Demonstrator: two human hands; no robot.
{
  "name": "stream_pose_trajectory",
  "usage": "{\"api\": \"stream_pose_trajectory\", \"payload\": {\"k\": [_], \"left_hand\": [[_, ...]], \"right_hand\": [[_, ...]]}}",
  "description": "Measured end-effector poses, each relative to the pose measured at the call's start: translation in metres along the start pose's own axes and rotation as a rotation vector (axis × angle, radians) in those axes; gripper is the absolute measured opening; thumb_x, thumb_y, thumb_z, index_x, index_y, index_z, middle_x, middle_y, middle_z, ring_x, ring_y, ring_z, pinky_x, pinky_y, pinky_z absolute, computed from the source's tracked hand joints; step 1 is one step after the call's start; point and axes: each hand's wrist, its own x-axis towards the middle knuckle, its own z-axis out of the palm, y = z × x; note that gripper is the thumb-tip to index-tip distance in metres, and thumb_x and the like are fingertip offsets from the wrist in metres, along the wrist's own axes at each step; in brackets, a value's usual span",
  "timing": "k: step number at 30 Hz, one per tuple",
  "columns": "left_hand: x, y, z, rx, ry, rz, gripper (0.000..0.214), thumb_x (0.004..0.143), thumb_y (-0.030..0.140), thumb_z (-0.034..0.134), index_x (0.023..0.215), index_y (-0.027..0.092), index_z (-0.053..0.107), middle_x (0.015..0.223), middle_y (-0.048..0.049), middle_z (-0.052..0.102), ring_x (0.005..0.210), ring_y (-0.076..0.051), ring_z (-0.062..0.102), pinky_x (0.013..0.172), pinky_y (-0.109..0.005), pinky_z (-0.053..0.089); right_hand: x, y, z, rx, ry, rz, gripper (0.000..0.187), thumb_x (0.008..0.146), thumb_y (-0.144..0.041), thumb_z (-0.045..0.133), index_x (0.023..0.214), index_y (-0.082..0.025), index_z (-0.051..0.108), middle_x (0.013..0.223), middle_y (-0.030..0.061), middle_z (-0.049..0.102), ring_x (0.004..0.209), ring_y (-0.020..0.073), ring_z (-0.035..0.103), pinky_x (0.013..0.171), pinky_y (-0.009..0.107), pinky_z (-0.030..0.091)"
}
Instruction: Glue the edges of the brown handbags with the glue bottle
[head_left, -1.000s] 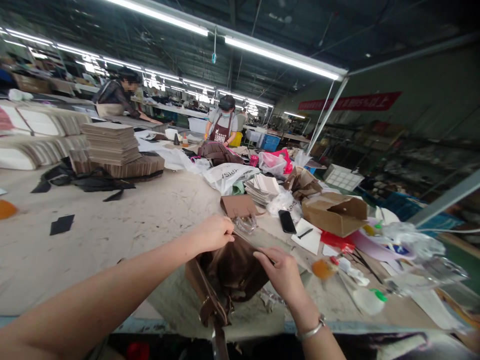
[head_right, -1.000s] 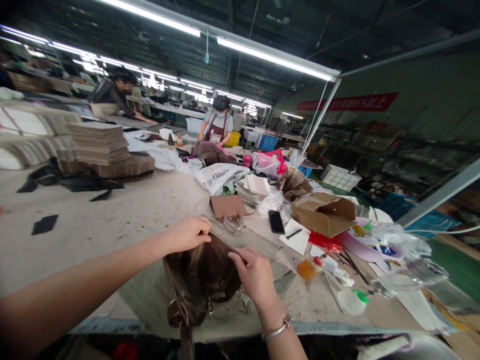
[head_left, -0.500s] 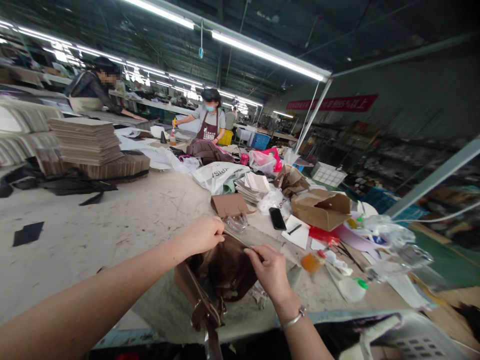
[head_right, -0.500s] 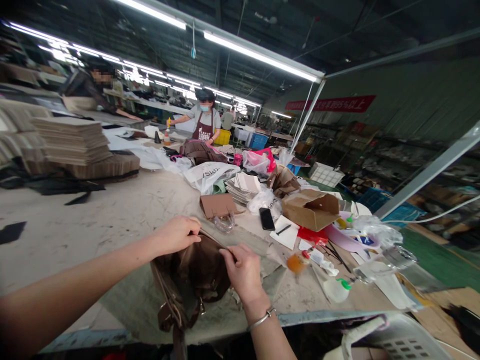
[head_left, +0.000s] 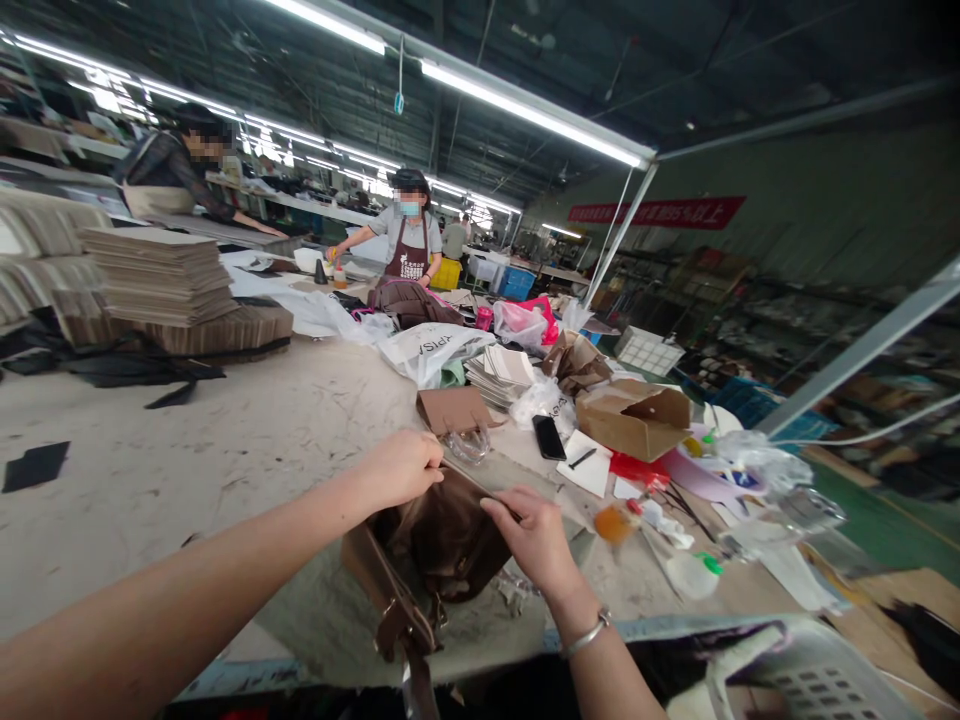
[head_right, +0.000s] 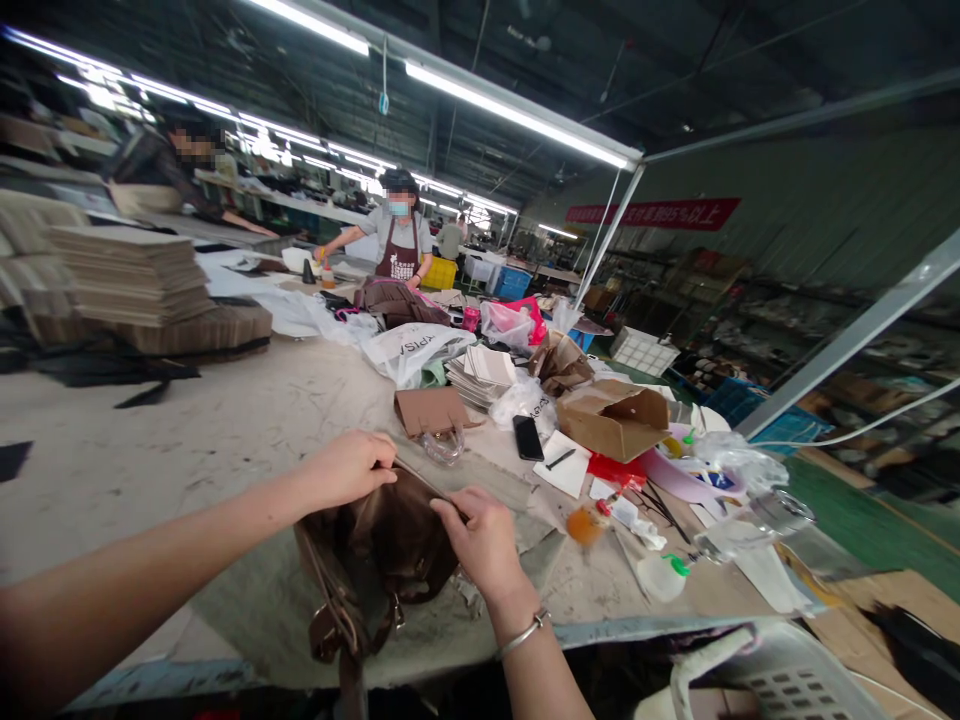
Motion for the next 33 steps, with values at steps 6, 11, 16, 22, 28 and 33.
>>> {"api": "stream_pose_trajectory", "payload": {"k": [6,11,16,22,28,33], "left_hand": [[0.0,0.0,0.001,0.048,0.003,-0.005,0.024,0.073,0.024,0.065,0.053,0.017,0.053,0.071,0.001,0.063,0.061,-0.013,0.054,0.057,-0.026,0.034],[0.0,0.002,-0.001,0.097,-0.019,-0.003,0.019,0.074,0.025,0.065,0.057,0.018,0.059,0.075,-0.001,0.066,0.068,-0.016,0.058,0.061,-0.027,0.037],[-0.001,0.005,-0.005,0.134,-0.027,-0.013,0.016,0.074,0.026,0.065,0.061,0.018,0.063,0.073,-0.0014,0.066,0.07,-0.018,0.059,0.061,-0.028,0.038],[0.0,0.002,-0.001,0.111,-0.015,-0.021,0.015,0.074,0.028,0.065,0.062,0.019,0.064,0.075,-0.0021,0.067,0.07,-0.018,0.06,0.06,-0.028,0.039],[0.001,0.0,0.001,0.117,-0.009,-0.013,0.013,0.074,0.024,0.062,0.063,0.019,0.066,0.074,-0.0035,0.068,0.069,-0.018,0.06,0.06,-0.028,0.039],[0.0,0.001,-0.004,0.075,-0.025,-0.044,0.012,0.072,0.027,0.066,0.063,0.019,0.067,0.071,-0.0025,0.067,0.064,-0.017,0.059,0.056,-0.027,0.037]], "right_hand": [[0.001,-0.001,-0.002,-0.094,-0.04,0.024,0.028,0.088,-0.041,0.054,0.078,-0.022,0.071,0.071,0.0023,0.063,0.068,0.0153,0.059,0.064,0.025,0.044],[0.009,-0.008,-0.006,-0.206,-0.134,0.014,0.03,0.088,-0.049,0.052,0.096,-0.027,0.07,0.079,0.0018,0.067,0.076,0.017,0.062,0.067,0.025,0.044],[0.022,-0.022,-0.002,-0.418,-0.166,0.001,0.035,0.092,-0.042,0.048,0.07,-0.024,0.069,0.072,0.0008,0.066,0.07,0.0149,0.062,0.063,0.025,0.04],[0.026,-0.025,-0.006,-0.539,-0.211,0.011,0.043,0.09,-0.051,0.046,0.064,-0.023,0.066,0.071,0.001,0.067,0.068,0.015,0.062,0.058,0.025,0.036],[0.039,-0.036,-0.007,-0.493,-0.269,-0.039,0.036,0.087,-0.057,0.048,0.09,-0.029,0.07,0.084,0.0006,0.072,0.08,0.0175,0.065,0.063,0.025,0.04],[0.054,-0.043,0.006,-0.584,-0.304,-0.053,0.033,0.09,-0.043,0.047,0.078,-0.023,0.071,0.079,0.0033,0.072,0.076,0.0177,0.066,0.061,0.025,0.042]]}}
